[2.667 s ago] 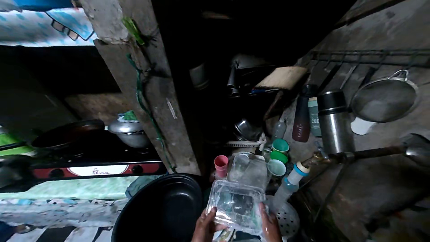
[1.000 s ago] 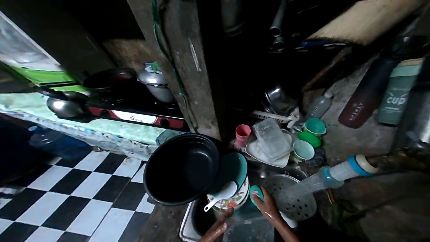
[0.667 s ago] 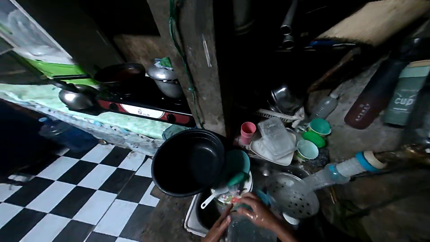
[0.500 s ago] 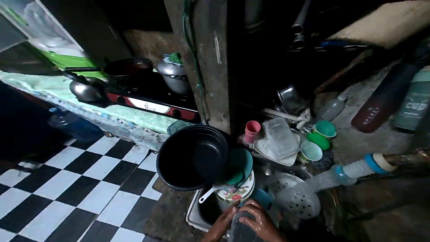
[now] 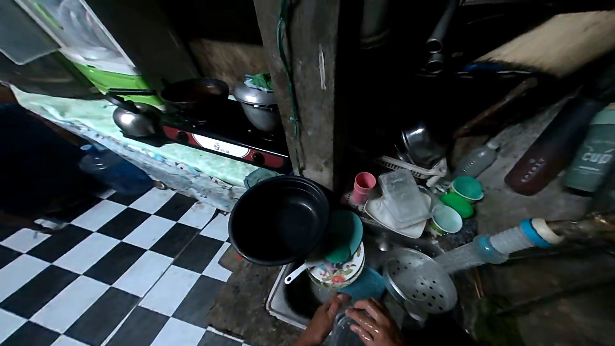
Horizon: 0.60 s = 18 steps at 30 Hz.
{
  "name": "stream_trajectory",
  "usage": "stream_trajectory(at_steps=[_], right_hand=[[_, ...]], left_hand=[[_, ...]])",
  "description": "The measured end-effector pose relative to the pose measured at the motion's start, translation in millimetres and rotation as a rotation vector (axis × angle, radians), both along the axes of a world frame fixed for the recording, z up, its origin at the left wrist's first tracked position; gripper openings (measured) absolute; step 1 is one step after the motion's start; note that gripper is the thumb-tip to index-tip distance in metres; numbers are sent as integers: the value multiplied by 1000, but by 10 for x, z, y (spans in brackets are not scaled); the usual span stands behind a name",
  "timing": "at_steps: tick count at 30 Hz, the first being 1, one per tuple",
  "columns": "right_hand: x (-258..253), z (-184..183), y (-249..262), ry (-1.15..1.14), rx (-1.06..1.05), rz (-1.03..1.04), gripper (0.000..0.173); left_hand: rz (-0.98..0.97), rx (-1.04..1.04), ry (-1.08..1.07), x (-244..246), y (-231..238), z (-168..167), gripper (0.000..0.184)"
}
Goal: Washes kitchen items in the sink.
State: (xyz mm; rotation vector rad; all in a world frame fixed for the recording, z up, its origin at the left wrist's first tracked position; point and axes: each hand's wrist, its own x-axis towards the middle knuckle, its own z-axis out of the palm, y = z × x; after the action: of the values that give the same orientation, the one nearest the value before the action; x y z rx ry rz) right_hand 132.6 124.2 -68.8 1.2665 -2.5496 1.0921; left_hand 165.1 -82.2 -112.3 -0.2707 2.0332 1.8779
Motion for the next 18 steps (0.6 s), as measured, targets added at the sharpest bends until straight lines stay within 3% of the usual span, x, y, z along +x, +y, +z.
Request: stream_trajectory(at_steps=[5, 8, 10, 14, 18], right_hand=[[28, 62, -14, -56, 59, 19, 20], [-58, 133, 4, -94, 70, -7, 18], [-118, 182, 43, -109, 58, -6, 16], [-171, 261, 114, -178, -3, 46, 11], [-174, 513, 154, -330, -70, 69, 14]], left_hand=[[16, -36, 4, 37, -73, -51, 61], [-51, 69, 157, 82, -122, 55, 89], [-85, 86, 168, 74, -147, 101, 96], [-106, -51, 134, -66, -199, 122, 76], [-124, -285, 242, -288, -264, -105, 48]])
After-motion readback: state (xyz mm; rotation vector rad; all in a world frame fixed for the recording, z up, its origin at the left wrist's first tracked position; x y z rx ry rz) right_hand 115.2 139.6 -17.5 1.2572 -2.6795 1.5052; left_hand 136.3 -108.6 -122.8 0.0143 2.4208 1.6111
